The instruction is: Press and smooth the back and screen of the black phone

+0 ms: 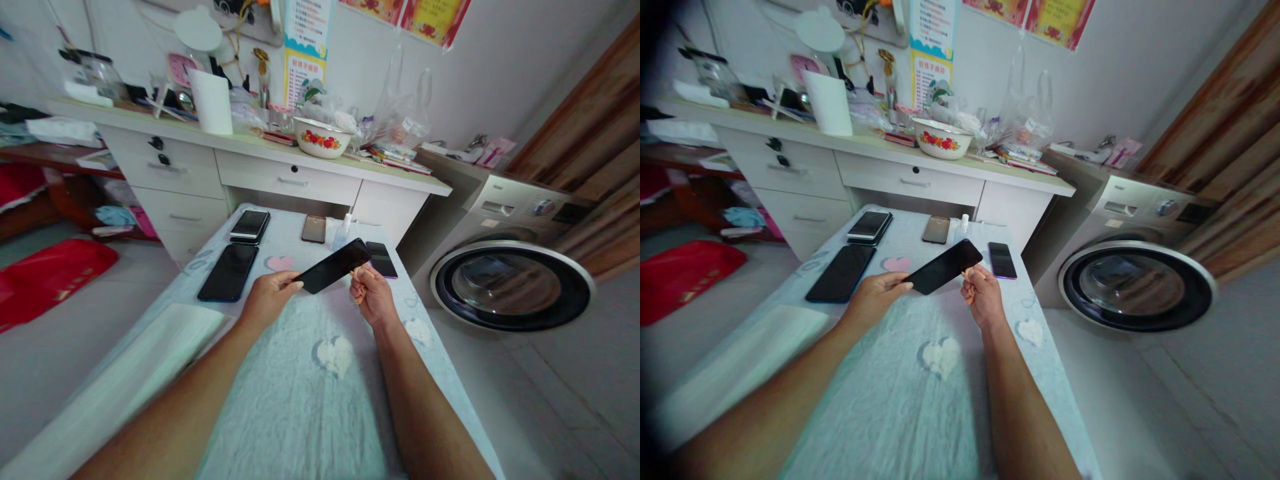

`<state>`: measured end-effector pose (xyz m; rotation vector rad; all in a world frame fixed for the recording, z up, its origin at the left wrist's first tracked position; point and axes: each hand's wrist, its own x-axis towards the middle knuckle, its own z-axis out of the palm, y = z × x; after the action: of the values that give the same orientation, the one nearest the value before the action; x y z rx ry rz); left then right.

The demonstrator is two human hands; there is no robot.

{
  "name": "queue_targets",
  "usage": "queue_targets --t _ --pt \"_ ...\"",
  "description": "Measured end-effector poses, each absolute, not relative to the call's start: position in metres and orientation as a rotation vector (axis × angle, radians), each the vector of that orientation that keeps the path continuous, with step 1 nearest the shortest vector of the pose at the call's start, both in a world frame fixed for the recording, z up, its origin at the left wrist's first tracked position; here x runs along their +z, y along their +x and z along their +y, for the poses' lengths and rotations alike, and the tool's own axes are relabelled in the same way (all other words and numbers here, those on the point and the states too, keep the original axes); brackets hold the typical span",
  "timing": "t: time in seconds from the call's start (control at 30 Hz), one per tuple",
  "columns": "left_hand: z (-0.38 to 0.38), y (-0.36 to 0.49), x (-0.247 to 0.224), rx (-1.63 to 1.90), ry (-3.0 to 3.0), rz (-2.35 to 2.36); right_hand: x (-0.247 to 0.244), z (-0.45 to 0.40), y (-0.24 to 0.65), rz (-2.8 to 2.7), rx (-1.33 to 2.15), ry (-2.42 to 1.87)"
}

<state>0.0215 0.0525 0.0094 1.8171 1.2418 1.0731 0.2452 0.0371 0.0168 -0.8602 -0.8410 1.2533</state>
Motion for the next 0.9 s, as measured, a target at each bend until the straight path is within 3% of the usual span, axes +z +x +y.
queue_targets --t 0.9 --pt "0.052 0.031 0.003 0.970 2.106 1.230 0.025 0.033 0.242 -0.876 1.038 -1.055"
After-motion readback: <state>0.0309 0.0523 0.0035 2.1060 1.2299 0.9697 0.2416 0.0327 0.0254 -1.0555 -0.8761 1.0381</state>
